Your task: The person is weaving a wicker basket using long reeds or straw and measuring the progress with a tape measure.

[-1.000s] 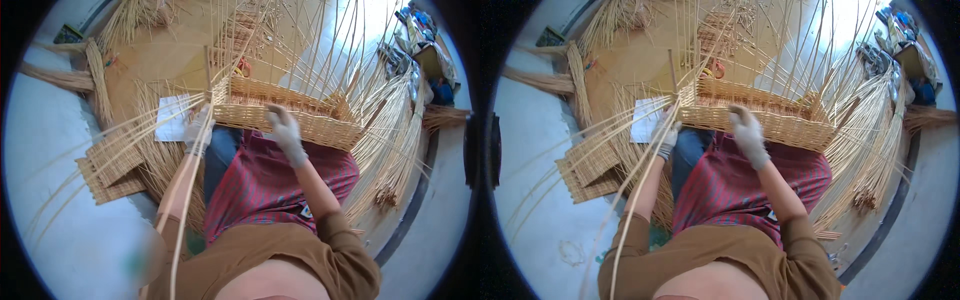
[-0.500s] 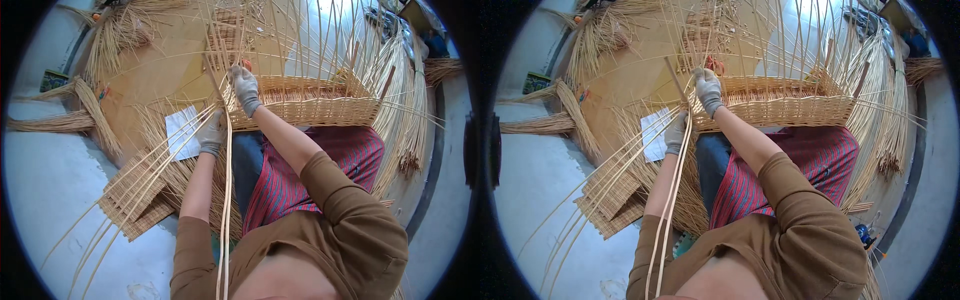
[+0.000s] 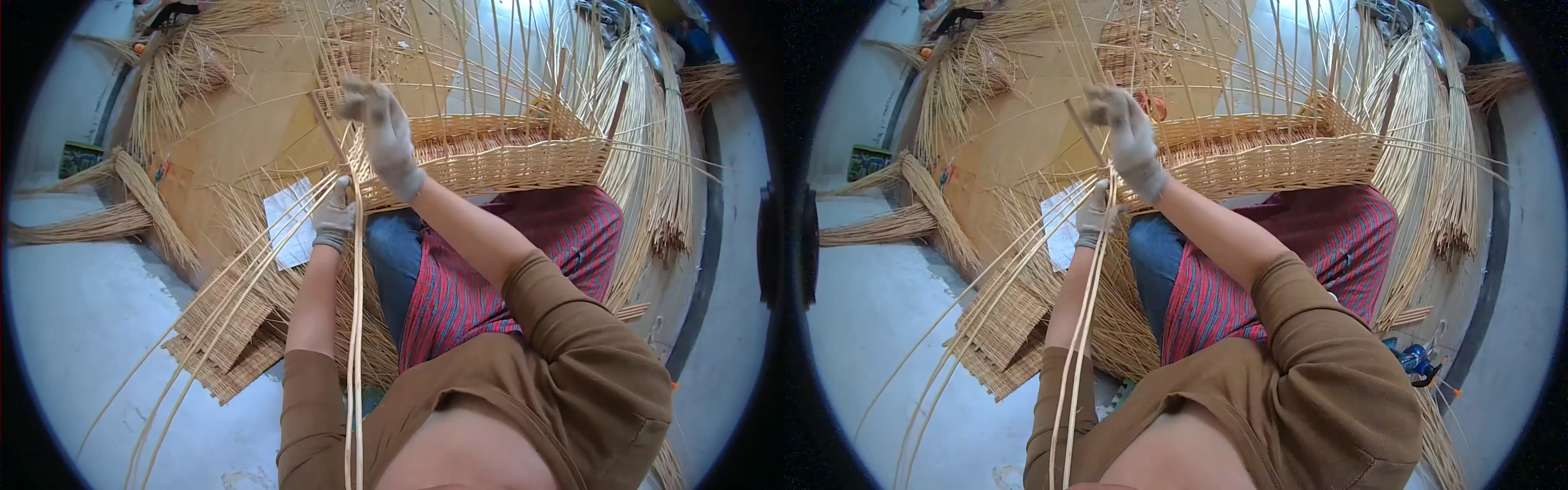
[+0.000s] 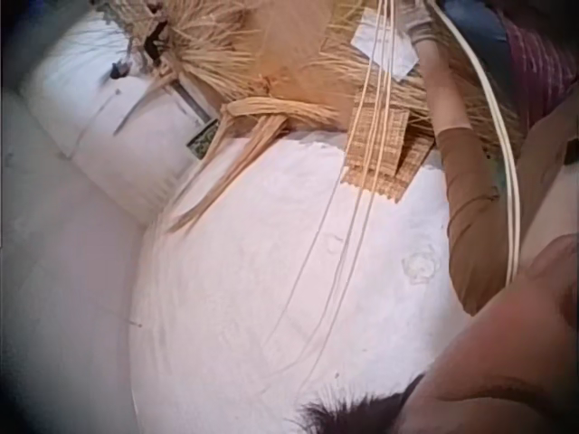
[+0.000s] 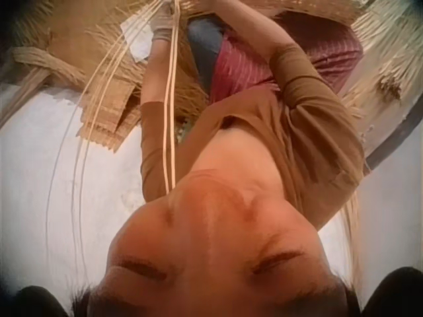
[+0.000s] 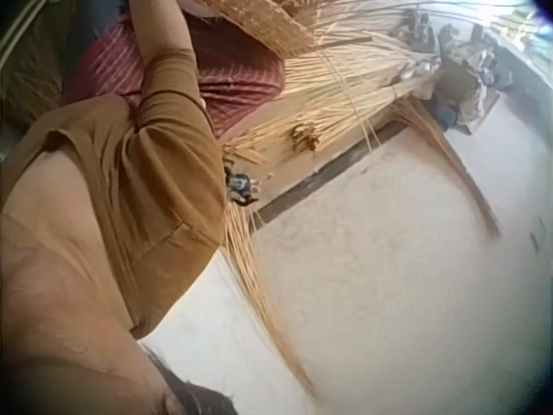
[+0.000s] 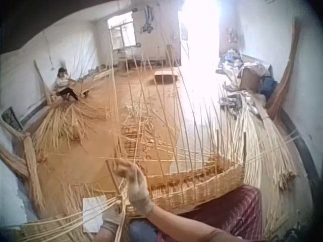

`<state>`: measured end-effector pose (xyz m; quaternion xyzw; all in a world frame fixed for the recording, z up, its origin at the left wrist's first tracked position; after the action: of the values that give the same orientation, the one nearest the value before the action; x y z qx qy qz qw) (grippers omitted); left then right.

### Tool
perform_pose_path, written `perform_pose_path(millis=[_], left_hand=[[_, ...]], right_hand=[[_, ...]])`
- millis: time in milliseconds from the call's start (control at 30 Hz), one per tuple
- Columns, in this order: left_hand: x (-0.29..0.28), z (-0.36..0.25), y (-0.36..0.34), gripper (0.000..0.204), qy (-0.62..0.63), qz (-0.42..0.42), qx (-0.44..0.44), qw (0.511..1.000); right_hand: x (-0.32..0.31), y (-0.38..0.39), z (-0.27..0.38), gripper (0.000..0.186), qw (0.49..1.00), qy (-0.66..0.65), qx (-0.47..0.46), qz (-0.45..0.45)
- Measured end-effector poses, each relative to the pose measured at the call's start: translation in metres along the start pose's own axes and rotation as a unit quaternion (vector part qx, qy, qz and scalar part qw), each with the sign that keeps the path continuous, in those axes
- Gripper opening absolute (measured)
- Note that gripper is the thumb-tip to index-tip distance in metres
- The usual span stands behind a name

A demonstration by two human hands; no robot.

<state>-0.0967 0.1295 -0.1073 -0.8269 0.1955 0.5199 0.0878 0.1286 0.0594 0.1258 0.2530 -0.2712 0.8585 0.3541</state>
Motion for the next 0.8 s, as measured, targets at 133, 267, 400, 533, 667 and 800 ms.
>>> perform_pose_path(millis=[133, 267, 400, 533, 667, 800], left_hand=[[-0.019, -0.055, 0.008, 0.063, -0.020, -0.019, 0.115, 0.993], [-0.024, -0.045, 0.011, 0.071, 0.002, -0.016, 0.082, 0.996], [-0.026, -0.023, 0.010, 0.063, 0.014, -0.069, 0.108, 0.992], [-0.054, -0.104, 0.038, 0.050, -0.049, -0.083, 0.045, 0.994], [-0.040, -0.110, 0.071, 0.050, -0.046, -0.245, 0.204, 0.947], [-0.055, -0.181, 0.063, 0.076, -0.086, -0.109, 0.062, 0.988]], right_hand=[[-0.143, 0.040, 0.012, 0.025, 0.991, 0.003, 0.092, -0.097], [-0.131, 0.084, 0.034, 0.031, 0.982, 0.036, 0.130, -0.131], [-0.211, 0.037, 0.030, 0.018, 0.915, 0.212, 0.268, -0.216], [-0.244, 0.025, 0.030, 0.020, 0.898, 0.248, 0.278, -0.236], [-0.239, 0.030, 0.018, 0.018, 0.912, 0.245, 0.260, -0.203], [-0.237, 0.033, 0.029, 0.018, 0.915, 0.232, 0.258, -0.207]])
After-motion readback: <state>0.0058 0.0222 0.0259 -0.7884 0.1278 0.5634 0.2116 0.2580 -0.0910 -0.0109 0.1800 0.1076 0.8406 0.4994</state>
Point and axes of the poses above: each hand's wrist, its own y-axis away from the middle knuckle, its own x-axis out of the palm, z = x × y, the point moved 1 cm from there along -y, towards the middle knuckle, and after that the axes turned 13 degrees about -z, right-handed, at the moved point
